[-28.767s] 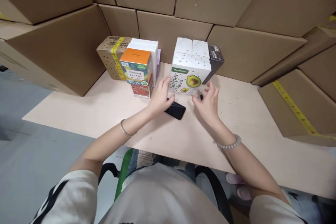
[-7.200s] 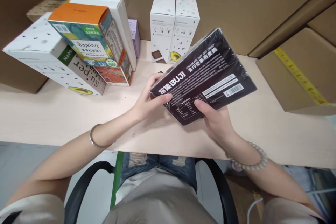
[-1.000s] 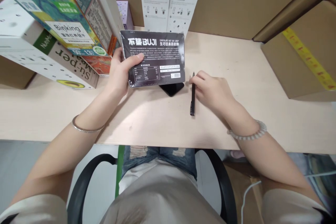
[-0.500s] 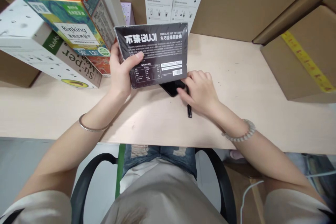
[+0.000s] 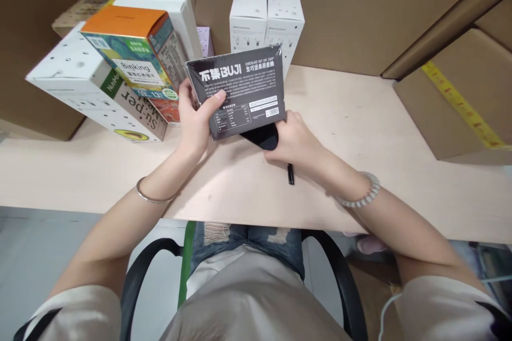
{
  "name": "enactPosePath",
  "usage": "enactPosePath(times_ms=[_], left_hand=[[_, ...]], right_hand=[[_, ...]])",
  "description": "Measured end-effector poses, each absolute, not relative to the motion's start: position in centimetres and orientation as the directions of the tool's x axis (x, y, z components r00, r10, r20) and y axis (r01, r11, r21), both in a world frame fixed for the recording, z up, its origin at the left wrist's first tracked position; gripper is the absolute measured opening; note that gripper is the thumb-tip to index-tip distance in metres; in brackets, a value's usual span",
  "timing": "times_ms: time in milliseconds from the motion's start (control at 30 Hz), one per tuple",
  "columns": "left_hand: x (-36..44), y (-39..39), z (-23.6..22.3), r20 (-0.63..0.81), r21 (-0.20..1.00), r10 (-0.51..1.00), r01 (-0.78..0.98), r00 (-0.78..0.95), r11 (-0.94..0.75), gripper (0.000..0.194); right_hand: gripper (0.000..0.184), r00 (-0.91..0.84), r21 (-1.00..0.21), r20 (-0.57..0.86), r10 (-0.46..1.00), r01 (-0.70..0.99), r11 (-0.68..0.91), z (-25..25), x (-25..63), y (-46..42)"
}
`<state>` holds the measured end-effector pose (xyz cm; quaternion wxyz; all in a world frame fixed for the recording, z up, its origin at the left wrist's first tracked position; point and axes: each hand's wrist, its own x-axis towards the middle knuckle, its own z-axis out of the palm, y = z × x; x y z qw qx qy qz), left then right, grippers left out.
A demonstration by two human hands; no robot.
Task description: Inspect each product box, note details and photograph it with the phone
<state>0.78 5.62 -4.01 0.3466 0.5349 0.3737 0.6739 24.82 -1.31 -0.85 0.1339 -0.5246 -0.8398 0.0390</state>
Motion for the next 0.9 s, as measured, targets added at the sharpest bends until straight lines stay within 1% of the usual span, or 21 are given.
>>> enactPosePath(times_ms=[100,167,200,300,433,500,600,667,733,800,900], left_hand=[[1.0,5.4,-3.8,0.458,0.874,0.866,-0.078,-0.199,-0.48,0.078],[1.2,5.2,-3.7,0.458,0.871,0.867,-0.098,-0.199,-0.482,0.077],[1.2,5.2,-3.6,0.458,0.869,0.866,-0.104,-0.198,-0.483,0.076],[1.3,5.0,-3.8,0.462,0.872,0.865,-0.08,-0.196,-0.484,0.075],[1.3,5.3,-4.7,0.484,0.867,0.852,-0.021,-0.199,-0.497,0.081],[1.2,5.4,-5.2,0.501,0.859,0.842,-0.003,-0.2,-0.512,0.083],[1.1,5.5,-5.6,0.518,0.851,0.83,0.027,-0.207,-0.525,0.083],[1.2,5.4,-5.7,0.53,0.844,0.821,0.036,-0.215,-0.535,0.083],[1.3,5.4,-5.8,0.539,0.836,0.811,0.028,-0.227,-0.548,0.084],[1.5,5.4,-5.9,0.541,0.834,0.808,0.022,-0.234,-0.552,0.086],[1.5,5.6,-6.2,0.548,0.831,0.804,0.044,-0.23,-0.555,0.088]], right_hand=[[0.061,-0.384,-0.141,0.061,0.921,0.91,0.389,0.7,26.4,-1.7],[0.065,-0.393,-0.145,0.026,0.919,0.908,0.392,1.5,27.8,-2.2],[0.065,-0.388,-0.155,0.036,0.921,0.908,0.389,1.8,28.7,-2.5],[0.061,-0.331,-0.199,0.126,0.935,0.915,0.351,1.8,31.4,-3.5],[0.081,-0.167,-0.272,0.261,0.951,0.932,0.238,0.5,34.6,-4.2],[0.09,-0.113,-0.318,0.32,0.941,0.922,0.219,-0.3,35.4,-4.1],[0.095,-0.059,-0.432,0.401,0.914,0.868,0.245,-1.4,35.3,-3.8],[0.093,-0.008,-0.516,0.454,0.891,0.813,0.27,-1.8,34.6,-3.7],[0.09,0.027,-0.575,0.521,0.853,0.75,0.328,-2.0,33.7,-3.9],[0.087,0.036,-0.59,0.599,0.8,0.695,0.41,-2.0,33.0,-4.3],[0.085,0.031,-0.554,0.676,0.736,0.68,0.48,-1.7,32.3,-5.2]])
